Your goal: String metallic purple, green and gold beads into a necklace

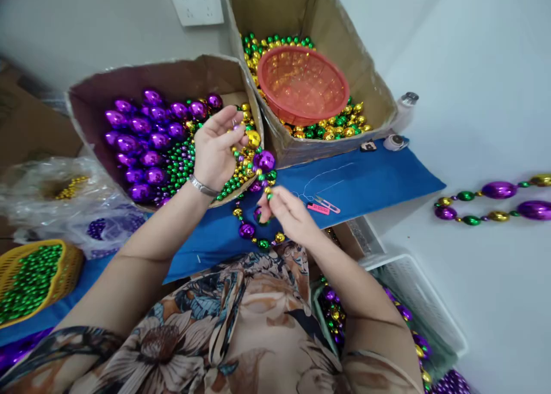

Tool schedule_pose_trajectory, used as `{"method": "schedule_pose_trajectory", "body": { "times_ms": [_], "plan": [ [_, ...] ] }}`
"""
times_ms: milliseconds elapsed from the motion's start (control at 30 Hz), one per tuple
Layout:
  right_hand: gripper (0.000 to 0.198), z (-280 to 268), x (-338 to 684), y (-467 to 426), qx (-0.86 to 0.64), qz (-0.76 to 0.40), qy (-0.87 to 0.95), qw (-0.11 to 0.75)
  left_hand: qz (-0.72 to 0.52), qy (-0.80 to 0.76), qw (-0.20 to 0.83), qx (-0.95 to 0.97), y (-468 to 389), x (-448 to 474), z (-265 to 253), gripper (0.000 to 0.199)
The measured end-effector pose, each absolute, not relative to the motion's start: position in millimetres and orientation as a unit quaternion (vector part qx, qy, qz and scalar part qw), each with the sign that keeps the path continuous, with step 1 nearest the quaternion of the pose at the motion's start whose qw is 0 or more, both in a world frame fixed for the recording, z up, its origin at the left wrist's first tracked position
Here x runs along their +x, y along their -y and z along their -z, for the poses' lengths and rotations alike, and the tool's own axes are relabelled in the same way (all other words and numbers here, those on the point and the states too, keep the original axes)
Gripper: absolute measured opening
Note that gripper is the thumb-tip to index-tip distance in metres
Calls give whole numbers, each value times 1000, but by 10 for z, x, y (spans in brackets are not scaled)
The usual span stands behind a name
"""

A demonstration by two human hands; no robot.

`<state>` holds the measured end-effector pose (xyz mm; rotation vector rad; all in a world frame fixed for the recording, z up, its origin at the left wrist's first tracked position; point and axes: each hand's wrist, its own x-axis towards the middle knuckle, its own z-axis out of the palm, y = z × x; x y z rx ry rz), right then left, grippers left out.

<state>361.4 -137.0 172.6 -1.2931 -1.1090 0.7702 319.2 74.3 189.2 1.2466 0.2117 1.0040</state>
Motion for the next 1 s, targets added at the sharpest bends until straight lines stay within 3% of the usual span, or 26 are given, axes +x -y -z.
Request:
{"method": "schedule_pose_trajectory", "body": {
  "times_ms": [133, 400, 533, 633, 1000],
  "plan": [
    [37, -2621, 3624, 1307, -542, -261, 453, 658, -447, -61, 708, 543, -836, 3286, -2105, 37],
    [25, -3751, 3829, 1229, -594, -162, 487, 620, -393, -33, 730, 557, -530, 3278, -2420, 30],
    [18, -4022, 3998, 1266, -596, -130, 457, 647, -404, -37, 735, 544, -517, 3179, -2412, 34],
    [26, -4117, 4054, 1331, -577, -112, 458, 668, -404, -59, 734, 543, -565, 3077, -2296, 38],
    [24, -4294, 4034, 1541, -515, -13, 534, 670, -301, -147, 743, 580, -517, 2819, -1421, 45]
  ]
}}
